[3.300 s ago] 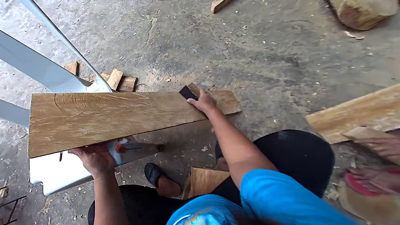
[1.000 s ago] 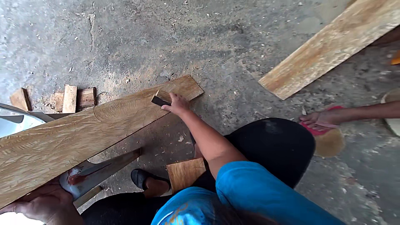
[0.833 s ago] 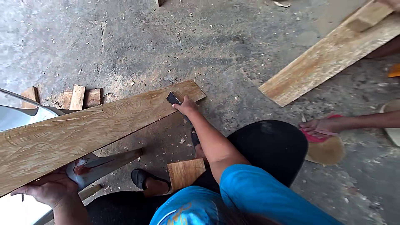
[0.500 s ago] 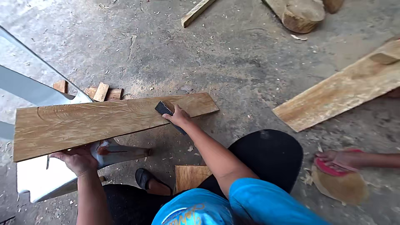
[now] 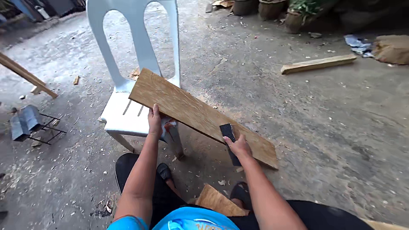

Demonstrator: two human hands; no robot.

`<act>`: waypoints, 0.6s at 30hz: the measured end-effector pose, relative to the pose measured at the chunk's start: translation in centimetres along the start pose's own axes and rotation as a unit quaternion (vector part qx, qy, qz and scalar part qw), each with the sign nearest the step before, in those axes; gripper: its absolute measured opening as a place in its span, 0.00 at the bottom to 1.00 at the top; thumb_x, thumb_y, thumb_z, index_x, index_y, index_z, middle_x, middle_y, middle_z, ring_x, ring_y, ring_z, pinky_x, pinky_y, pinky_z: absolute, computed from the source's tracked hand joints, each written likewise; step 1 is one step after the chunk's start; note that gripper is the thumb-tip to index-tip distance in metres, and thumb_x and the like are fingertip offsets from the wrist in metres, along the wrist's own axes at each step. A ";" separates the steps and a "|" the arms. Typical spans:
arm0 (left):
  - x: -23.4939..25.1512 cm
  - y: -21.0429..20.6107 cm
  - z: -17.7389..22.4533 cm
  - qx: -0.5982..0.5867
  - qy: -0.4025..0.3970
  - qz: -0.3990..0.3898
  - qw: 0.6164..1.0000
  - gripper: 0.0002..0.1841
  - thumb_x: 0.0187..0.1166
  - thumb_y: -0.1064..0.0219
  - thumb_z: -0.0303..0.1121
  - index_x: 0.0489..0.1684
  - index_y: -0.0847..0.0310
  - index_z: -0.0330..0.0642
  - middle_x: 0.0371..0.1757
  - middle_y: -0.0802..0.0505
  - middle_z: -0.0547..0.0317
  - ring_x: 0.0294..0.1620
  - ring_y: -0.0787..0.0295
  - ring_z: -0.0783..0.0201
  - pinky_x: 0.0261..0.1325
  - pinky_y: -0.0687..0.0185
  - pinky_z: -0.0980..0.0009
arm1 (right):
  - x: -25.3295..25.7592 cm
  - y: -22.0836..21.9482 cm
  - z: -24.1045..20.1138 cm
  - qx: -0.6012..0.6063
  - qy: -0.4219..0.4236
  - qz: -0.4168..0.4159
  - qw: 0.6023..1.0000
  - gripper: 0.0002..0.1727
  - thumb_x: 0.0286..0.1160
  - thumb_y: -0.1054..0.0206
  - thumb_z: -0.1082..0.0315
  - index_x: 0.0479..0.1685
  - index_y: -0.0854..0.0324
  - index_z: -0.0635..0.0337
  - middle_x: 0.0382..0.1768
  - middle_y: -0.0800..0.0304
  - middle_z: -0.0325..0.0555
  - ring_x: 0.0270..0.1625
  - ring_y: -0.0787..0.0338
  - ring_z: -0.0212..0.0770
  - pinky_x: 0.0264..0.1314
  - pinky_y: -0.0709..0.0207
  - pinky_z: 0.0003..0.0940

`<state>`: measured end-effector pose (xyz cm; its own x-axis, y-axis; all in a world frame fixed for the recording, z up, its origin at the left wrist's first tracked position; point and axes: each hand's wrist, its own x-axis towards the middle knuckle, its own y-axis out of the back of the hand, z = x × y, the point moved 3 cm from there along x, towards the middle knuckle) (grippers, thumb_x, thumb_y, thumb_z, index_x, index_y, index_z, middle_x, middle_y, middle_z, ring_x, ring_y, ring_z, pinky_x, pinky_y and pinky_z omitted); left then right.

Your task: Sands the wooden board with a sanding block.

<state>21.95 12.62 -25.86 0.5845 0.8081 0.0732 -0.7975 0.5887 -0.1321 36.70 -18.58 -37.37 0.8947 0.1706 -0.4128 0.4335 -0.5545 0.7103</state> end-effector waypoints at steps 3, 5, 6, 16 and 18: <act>-0.3 -0.3 0.4 0.004 0.003 -0.020 1.000 0.28 0.95 0.60 0.49 0.79 0.37 0.34 0.61 0.13 0.44 0.57 0.12 0.61 0.64 0.15 0.59 | 0.0 0.1 0.4 -0.010 -0.009 0.003 1.000 0.53 0.76 0.30 0.37 0.90 0.47 0.67 0.73 0.21 0.75 0.77 0.20 0.70 0.79 0.31 0.67; -0.4 0.1 0.5 -0.001 0.011 -0.023 1.000 0.27 0.95 0.60 0.48 0.79 0.37 0.34 0.62 0.14 0.44 0.57 0.12 0.61 0.63 0.15 0.59 | -0.3 0.2 0.4 -0.007 -0.017 -0.010 1.000 0.54 0.77 0.31 0.38 0.91 0.49 0.67 0.74 0.21 0.74 0.78 0.21 0.69 0.80 0.31 0.65; -0.3 0.3 0.4 -0.003 0.013 -0.022 1.000 0.27 0.95 0.59 0.47 0.79 0.37 0.34 0.61 0.13 0.43 0.56 0.11 0.60 0.63 0.14 0.59 | -0.6 0.3 0.5 -0.004 -0.021 -0.015 1.000 0.54 0.78 0.31 0.38 0.92 0.50 0.67 0.74 0.22 0.74 0.79 0.21 0.68 0.82 0.32 0.63; 0.3 0.3 0.8 -0.044 0.028 -0.003 0.999 0.27 0.95 0.61 0.50 0.83 0.43 0.42 0.63 0.13 0.48 0.57 0.10 0.57 0.55 0.12 0.56 | -2.4 -0.3 4.6 0.149 -0.128 -0.039 0.980 0.56 0.75 0.28 0.38 0.90 0.50 0.69 0.76 0.23 0.71 0.80 0.21 0.62 0.83 0.31 0.57; 0.6 0.2 1.7 -0.069 0.030 0.029 0.997 0.26 0.95 0.62 0.48 0.85 0.47 0.44 0.65 0.15 0.46 0.57 0.11 0.56 0.55 0.13 0.56 | -2.6 -0.5 4.9 0.220 -0.150 -0.025 0.964 0.55 0.76 0.27 0.41 0.91 0.50 0.69 0.77 0.25 0.72 0.80 0.23 0.62 0.82 0.31 0.57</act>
<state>21.89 13.27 -24.20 0.5496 0.8354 0.0036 -0.8041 0.5301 -0.2690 33.66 -22.71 -39.45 0.7741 -0.0006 -0.6330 0.3281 -0.8548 0.4020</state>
